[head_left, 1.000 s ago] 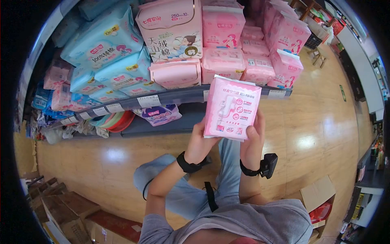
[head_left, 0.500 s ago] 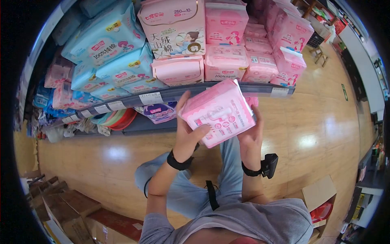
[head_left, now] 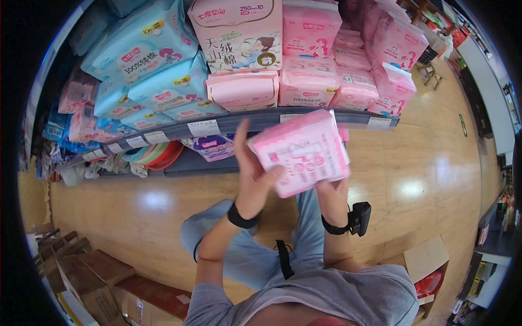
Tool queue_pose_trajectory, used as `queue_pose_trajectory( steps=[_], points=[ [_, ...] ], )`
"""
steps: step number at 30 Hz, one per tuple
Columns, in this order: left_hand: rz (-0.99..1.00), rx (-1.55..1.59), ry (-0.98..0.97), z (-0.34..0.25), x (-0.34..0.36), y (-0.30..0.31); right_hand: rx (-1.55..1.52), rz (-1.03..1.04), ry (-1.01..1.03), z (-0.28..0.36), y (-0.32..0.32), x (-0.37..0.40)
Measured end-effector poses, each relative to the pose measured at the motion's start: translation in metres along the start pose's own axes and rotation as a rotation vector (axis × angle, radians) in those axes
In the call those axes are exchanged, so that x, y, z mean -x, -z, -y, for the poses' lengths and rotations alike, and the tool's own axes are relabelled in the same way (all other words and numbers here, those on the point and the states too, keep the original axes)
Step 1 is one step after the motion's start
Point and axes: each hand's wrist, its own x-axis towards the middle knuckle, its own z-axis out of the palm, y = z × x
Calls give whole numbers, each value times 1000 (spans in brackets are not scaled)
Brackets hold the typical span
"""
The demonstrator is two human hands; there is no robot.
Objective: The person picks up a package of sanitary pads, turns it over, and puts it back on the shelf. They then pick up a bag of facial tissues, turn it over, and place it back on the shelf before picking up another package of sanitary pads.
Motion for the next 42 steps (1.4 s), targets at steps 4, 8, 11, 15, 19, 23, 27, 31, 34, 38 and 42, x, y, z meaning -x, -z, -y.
queue_pose_trajectory(
  steps=[4,8,11,15,19,23,27,31,34,38,42],
  points=[
    [157,-108,-32,11,8,-12,-136,-212,59,7,0,-8],
    [97,-154,-50,15,13,-10,-86,-157,68,7,5,-12],
    [-4,-498,-359,17,12,1,-26,-107,102,7,-3,-11],
    [-102,-1218,-1228,11,10,7,-159,215,229,10,-22,-8],
    [124,-1579,-1411,2,13,0,-147,12,14,16,-15,-11],
    [255,-1350,-932,-7,0,-2,-311,-111,-9,12,3,-10],
    [289,-828,-399,-15,-3,2,-194,-28,-104,13,5,-7],
    [260,-411,-57,-14,2,-2,-108,3,-68,14,7,-8],
    [244,-440,-169,-12,0,-1,-48,54,-46,17,13,-9],
    [437,-664,-502,-12,-16,13,0,248,105,25,16,-18],
    [332,-892,-694,-11,-12,8,99,148,144,18,18,-19]
  ],
)
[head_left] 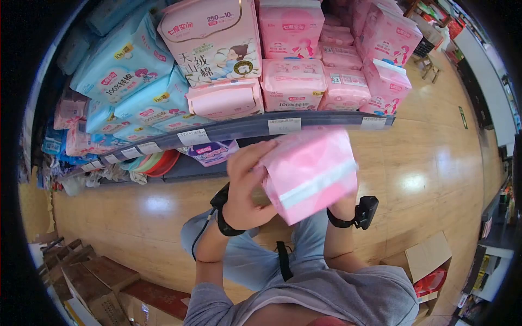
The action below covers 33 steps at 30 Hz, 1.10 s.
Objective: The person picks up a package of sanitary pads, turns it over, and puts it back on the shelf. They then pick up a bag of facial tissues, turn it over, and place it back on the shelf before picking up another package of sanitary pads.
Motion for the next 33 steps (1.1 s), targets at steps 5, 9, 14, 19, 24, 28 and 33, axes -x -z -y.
queue_pose_trajectory(
  steps=[5,9,14,19,24,28,33],
  points=[
    [-75,-422,-57,-26,-4,-8,142,53,-77,-22,-3,7],
    [-105,-345,-177,-20,-7,-15,-304,-60,-310,-24,-5,3],
    [9,-398,-109,-31,-1,-12,-345,-50,-385,-21,-2,3],
    [50,-455,-163,-36,-3,-7,-311,-26,-385,-16,-4,2],
    [-76,-128,98,-30,-5,-13,-193,-125,-198,-13,-3,3],
    [-12,-17,195,-22,-5,-4,-86,-66,-139,-2,-3,2],
    [-98,358,430,-27,-5,-2,-273,-261,-245,9,-4,12]
  ],
)
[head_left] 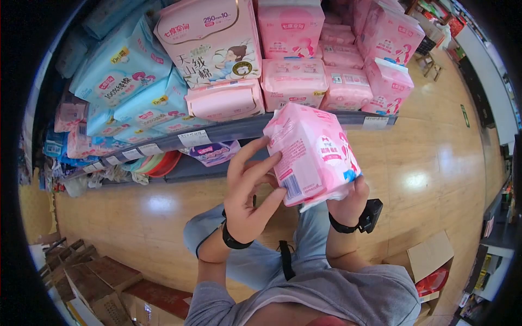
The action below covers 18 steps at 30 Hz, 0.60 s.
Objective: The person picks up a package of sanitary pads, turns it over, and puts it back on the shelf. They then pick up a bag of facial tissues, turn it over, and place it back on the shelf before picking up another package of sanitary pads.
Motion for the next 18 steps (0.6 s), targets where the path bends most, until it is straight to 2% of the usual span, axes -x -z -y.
queue_pose_trajectory(
  steps=[3,4,6,7,10,18],
  points=[
    [5,-31,21,1,-2,4,-263,268,-27,3,9,0],
    [1,21,17,4,-4,5,-262,269,-27,8,6,1],
    [-2,75,13,6,-5,5,131,91,-123,18,-1,2],
    [12,91,8,5,-6,5,168,75,-6,11,-1,-2],
    [36,63,-16,4,-7,4,198,144,59,11,-6,-10],
    [30,40,24,5,-6,6,280,129,99,4,-6,-21]
  ],
)
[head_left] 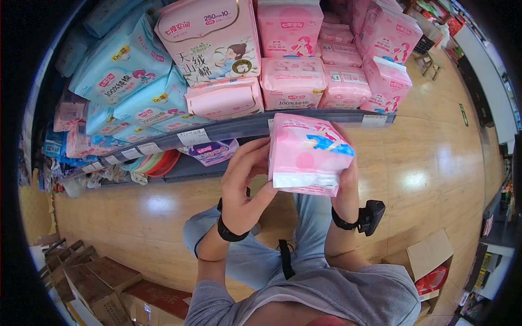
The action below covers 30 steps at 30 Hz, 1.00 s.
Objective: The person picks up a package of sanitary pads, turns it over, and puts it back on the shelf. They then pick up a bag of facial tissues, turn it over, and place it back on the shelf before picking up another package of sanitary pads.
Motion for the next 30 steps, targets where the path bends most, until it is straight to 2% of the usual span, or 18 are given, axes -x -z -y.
queue_pose_trajectory(
  steps=[4,8,9,11,13,14,17,19,21,25,26,27,29,30],
  points=[
    [10,-70,17,2,2,3,147,8,34,-2,3,-4],
    [-29,-148,-26,3,-1,1,132,-12,16,0,2,-2],
    [-30,-148,-26,1,-2,-1,120,56,22,-5,5,-3],
    [-61,-435,-113,-2,-4,-5,108,125,26,-13,10,1],
    [-32,-496,-139,-1,-5,-1,-7,111,-221,-15,8,10],
    [-1,-556,-166,0,-5,0,-7,113,-222,-17,7,12],
    [27,-635,-152,-11,-8,-2,-58,175,-189,-15,3,13],
    [43,-672,-160,-9,-7,-5,120,267,-177,-10,2,13],
    [91,-706,-156,-10,-6,-6,120,269,-197,-9,1,11],
    [67,-768,-154,-5,-2,-12,101,223,-199,-8,-4,10],
    [29,-803,-241,1,-3,-12,102,223,-201,-10,-4,10],
    [-10,-836,-329,3,-5,-12,131,215,-141,-12,-4,10],
    [25,-841,-333,1,-8,-4,162,209,-80,-13,-2,9],
    [63,-845,-337,-2,-11,0,290,171,-6,-12,0,8]
  ],
)
